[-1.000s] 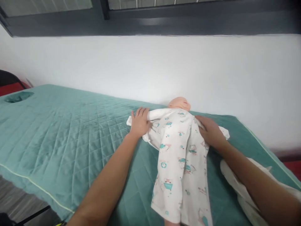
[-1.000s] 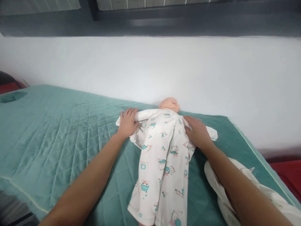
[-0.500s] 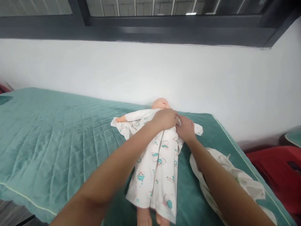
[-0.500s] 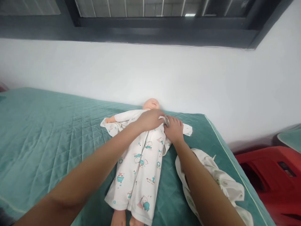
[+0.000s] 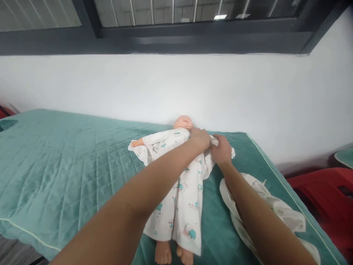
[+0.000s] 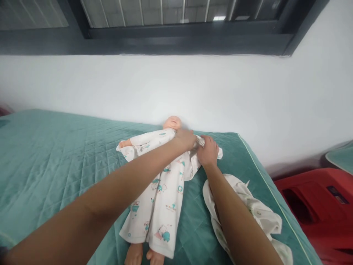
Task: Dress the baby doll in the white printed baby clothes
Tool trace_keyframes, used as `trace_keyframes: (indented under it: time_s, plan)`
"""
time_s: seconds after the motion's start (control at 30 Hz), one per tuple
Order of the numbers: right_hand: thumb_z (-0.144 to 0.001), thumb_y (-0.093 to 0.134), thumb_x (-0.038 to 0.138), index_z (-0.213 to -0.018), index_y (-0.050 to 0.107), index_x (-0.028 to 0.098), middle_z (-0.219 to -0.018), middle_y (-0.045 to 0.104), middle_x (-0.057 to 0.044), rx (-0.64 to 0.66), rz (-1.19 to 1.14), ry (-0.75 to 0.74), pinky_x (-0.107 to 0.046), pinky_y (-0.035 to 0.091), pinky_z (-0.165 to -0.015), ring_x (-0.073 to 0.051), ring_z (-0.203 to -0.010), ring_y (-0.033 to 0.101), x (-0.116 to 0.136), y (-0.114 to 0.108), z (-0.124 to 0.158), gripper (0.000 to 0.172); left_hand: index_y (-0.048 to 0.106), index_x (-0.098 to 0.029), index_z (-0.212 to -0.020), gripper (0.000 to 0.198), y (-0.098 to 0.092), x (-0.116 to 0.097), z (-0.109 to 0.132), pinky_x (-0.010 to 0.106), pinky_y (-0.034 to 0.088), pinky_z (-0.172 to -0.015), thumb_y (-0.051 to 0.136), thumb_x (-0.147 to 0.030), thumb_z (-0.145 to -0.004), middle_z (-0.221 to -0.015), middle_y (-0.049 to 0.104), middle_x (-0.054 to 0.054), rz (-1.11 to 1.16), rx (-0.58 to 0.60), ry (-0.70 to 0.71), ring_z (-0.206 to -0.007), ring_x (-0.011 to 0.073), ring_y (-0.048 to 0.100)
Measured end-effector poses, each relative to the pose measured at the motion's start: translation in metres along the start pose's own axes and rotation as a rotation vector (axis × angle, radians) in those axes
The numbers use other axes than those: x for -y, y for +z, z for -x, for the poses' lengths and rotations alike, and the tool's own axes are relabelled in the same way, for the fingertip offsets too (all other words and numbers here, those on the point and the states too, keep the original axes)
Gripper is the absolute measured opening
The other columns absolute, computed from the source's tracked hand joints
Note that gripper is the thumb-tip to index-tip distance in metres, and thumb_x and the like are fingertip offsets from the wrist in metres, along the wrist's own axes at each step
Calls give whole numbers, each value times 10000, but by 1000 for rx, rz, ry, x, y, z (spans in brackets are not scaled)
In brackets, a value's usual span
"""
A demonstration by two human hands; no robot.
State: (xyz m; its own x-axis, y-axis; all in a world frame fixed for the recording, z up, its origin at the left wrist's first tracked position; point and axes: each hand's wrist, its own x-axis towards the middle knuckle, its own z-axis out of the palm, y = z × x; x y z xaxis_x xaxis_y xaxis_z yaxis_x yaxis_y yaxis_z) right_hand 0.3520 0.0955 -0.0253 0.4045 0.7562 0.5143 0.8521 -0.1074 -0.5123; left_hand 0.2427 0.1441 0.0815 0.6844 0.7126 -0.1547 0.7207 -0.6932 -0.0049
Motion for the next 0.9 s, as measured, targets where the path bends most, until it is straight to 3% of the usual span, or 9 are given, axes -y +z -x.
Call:
trace_keyframes:
  time_s: [0.13, 0.33, 0.53, 0.9]
  plan:
    - [-736, 448, 169, -1222, 566, 188, -1228, 615, -118, -21, -45, 67, -493, 379, -1038, -300, -1158, 551, -5, -1, 0, 500, 659, -200, -1195, 373, -6, 9, -1, 491, 406, -983, 574, -193, -832, -1320, 556, 146, -94, 19, 28, -1235, 340, 497]
    - [-743, 471, 209, -1206, 574, 182, -1214, 614, -126, 0, -65, 56, -491, 389, -1027, -301, -1146, 549, -4, 0, -1, 475, 629, -211, -1235, 398, 11, 4, -16, 492, 406, -1017, 571, -230, -842, -1383, 530, 132, -111, 59, 78, -1280, 329, 463]
    - [-746, 467, 211, -1198, 574, 182, -1219, 610, -129, 27, -58, 92, -502, 380, -1035, -308, -1165, 539, -3, -1, -3, 465, 634, -188, -1214, 439, 15, 9, -31, 451, 438, -999, 642, -195, -776, -1266, 646, 126, -125, 165, 114, -1153, 302, 590]
    - [-701, 451, 187, -1100, 609, 212, -1148, 624, -81, -16, -259, 259, -442, 440, -958, -251, -1047, 574, -28, 1, -10, 431, 626, -253, -1217, 559, -31, 49, -13, 412, 495, -889, 631, -153, -667, -1197, 678, 113, -151, 194, 95, -1004, 291, 658]
